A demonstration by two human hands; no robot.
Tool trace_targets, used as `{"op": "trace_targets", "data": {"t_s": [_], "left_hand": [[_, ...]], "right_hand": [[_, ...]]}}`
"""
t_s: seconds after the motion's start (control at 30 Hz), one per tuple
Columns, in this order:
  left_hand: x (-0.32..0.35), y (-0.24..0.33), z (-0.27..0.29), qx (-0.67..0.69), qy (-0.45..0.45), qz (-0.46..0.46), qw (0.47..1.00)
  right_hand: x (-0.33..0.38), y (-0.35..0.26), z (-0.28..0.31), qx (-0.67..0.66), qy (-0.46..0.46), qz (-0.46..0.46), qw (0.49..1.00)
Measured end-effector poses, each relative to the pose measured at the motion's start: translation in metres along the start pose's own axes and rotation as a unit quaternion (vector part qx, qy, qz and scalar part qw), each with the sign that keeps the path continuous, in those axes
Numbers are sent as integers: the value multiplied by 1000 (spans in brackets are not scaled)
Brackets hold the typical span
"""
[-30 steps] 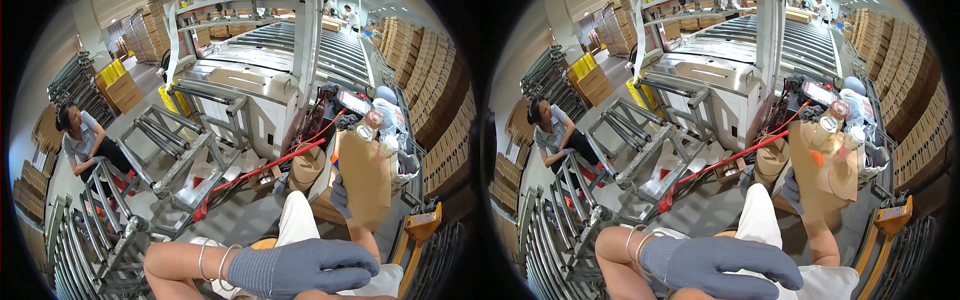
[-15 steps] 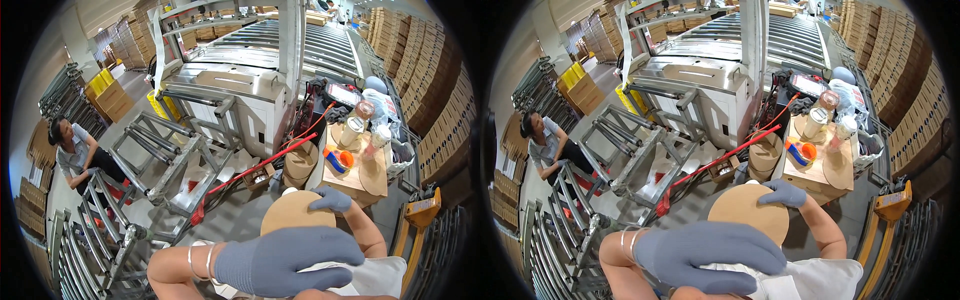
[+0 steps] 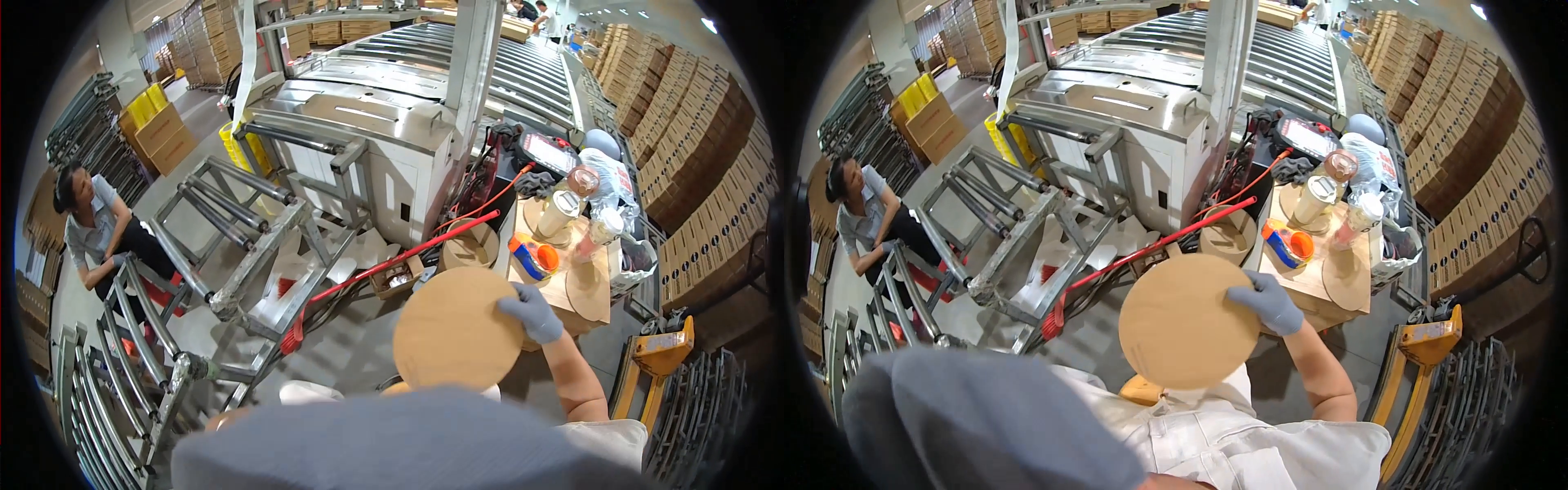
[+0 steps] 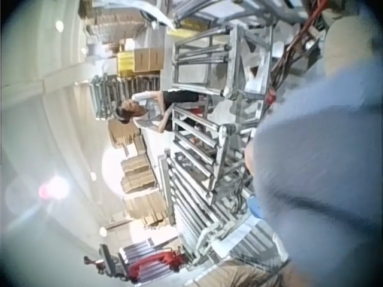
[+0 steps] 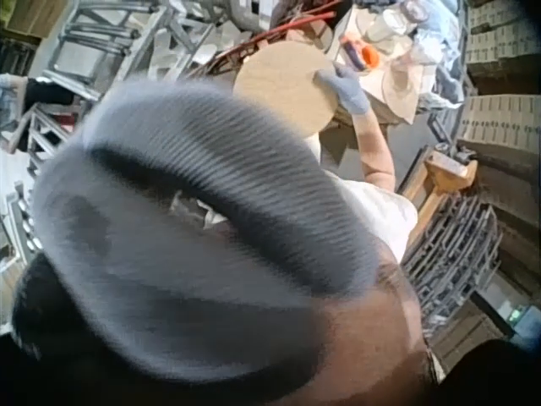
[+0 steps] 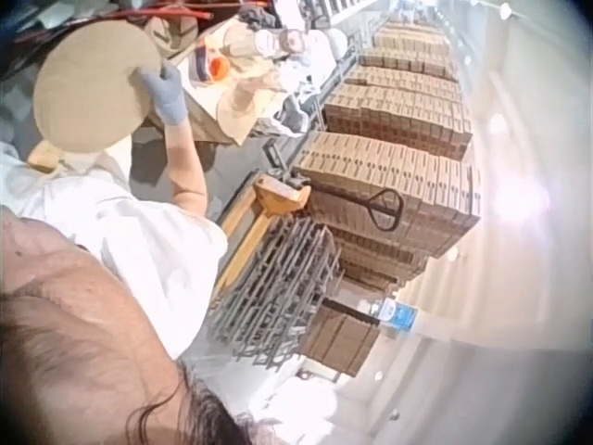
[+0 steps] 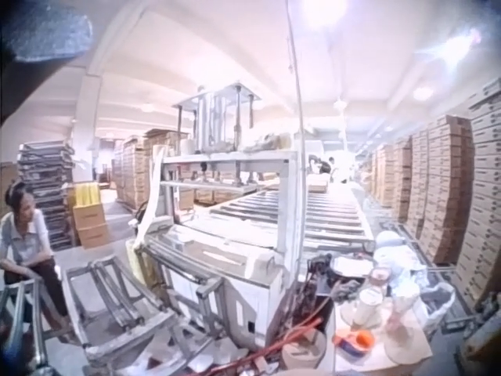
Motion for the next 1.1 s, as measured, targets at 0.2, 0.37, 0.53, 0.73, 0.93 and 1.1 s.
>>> {"op": "trace_targets", "data": {"t_s": [0.2,0.37,0.53,0.73,0.93,1.1], "left_hand": [[28,13,8,90,-78,-16,993],[50,30,21,142,-138,-24,980],[67,43,32,180,-183,-23,966],[68,55,28,195,-222,-4,955],[-48,32,67,-279,270,213,896],[14,47,21,-443,456,299,712]], "right_hand": [[10,1,6,110,14,51,993],[-2,6,-10,62,-55,32,996],[2,0,-5,189,-39,62,979],[0,-6,-5,-15,-28,48,998],[-12,-16,-45,371,-74,138,915],[-10,-10,-49,272,-61,90,956]]}}
Point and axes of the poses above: each hand's wrist, its own x-axis away from the middle knuckle, its own z-axis out of the back of the hand, y = z × x, the point moved 7 cm from there along -x, towards the middle knuckle, and after that the axes turned 5 degrees about -y, right-handed, at the moved point
